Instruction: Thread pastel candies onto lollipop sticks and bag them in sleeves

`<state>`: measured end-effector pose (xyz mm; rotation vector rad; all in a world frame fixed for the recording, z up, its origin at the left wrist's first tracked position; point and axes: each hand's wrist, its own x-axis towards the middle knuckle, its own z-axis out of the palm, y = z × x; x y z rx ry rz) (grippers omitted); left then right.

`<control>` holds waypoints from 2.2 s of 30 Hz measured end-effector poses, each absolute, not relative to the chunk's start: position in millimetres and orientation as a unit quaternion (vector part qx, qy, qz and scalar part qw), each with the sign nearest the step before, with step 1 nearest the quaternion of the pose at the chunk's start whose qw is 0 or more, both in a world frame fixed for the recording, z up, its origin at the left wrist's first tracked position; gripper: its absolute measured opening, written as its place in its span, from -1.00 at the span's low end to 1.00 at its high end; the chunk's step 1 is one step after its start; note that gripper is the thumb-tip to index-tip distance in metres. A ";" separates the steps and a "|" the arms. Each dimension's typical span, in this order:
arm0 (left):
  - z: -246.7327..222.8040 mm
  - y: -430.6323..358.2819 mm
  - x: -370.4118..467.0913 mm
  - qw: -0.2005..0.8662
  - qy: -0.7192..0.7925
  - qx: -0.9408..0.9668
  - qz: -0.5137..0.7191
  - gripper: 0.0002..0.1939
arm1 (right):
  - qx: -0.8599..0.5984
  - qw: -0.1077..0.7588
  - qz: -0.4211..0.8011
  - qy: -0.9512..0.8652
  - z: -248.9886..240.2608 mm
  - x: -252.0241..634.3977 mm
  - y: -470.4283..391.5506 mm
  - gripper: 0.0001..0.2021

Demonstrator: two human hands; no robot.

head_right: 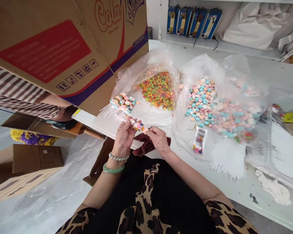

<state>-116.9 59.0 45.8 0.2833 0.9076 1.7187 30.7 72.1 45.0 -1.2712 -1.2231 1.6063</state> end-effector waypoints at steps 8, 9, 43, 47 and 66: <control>48.2 60.8 -125.1 0.577 0.449 0.104 0.675 -0.66 | -0.528 0.352 0.517 -0.575 36.3 33.4 73.4 -0.73; 48.0 60.2 -121.4 0.579 0.451 0.106 0.672 -0.65 | -0.533 0.351 0.485 -0.597 34.3 34.2 73.7 -0.74; 34.2 53.6 -80.7 0.605 0.437 0.123 0.654 -0.66 | -0.499 0.352 0.607 -0.508 23.1 32.7 76.4 -0.70; 28.7 59.3 -98.5 0.594 0.460 0.073 0.656 -0.67 | -0.504 0.290 0.515 -0.630 21.1 44.1 74.8 -0.88; 13.7 55.0 -96.2 0.612 0.498 0.117 0.603 -0.67 | -0.457 0.301 0.642 -0.538 18.1 34.7 78.4 -0.83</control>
